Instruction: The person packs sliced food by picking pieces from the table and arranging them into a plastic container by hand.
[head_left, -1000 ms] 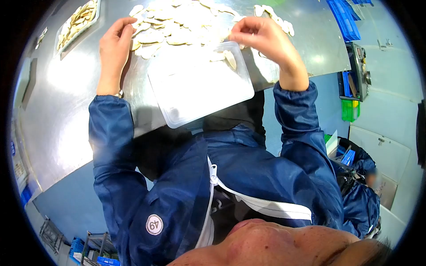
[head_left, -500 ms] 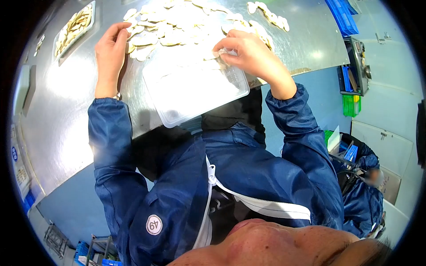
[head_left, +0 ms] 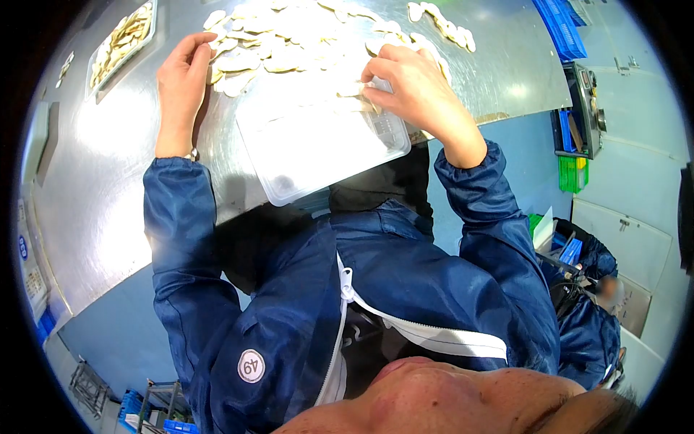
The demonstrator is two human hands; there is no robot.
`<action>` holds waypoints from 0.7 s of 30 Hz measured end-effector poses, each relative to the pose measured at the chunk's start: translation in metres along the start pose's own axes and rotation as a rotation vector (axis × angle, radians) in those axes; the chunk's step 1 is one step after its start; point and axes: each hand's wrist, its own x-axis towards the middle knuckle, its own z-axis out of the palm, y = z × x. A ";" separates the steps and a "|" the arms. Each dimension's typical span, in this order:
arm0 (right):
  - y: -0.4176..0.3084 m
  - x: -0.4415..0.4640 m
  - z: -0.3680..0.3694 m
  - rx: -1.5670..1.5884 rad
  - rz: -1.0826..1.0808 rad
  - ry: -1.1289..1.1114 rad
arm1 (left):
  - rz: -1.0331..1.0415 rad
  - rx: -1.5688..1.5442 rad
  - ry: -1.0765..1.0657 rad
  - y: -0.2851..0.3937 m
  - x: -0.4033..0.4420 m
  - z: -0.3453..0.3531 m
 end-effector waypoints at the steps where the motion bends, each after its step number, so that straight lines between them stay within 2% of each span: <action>1: -0.001 0.000 0.000 0.013 -0.005 -0.003 | -0.005 0.003 -0.003 0.001 0.000 0.000; 7: -0.003 -0.001 0.001 -0.006 0.008 0.007 | -0.060 -0.029 -0.027 -0.002 0.000 -0.003; 21: -0.005 0.001 0.007 0.090 -0.025 0.101 | -0.020 -0.002 -0.016 0.001 0.000 -0.001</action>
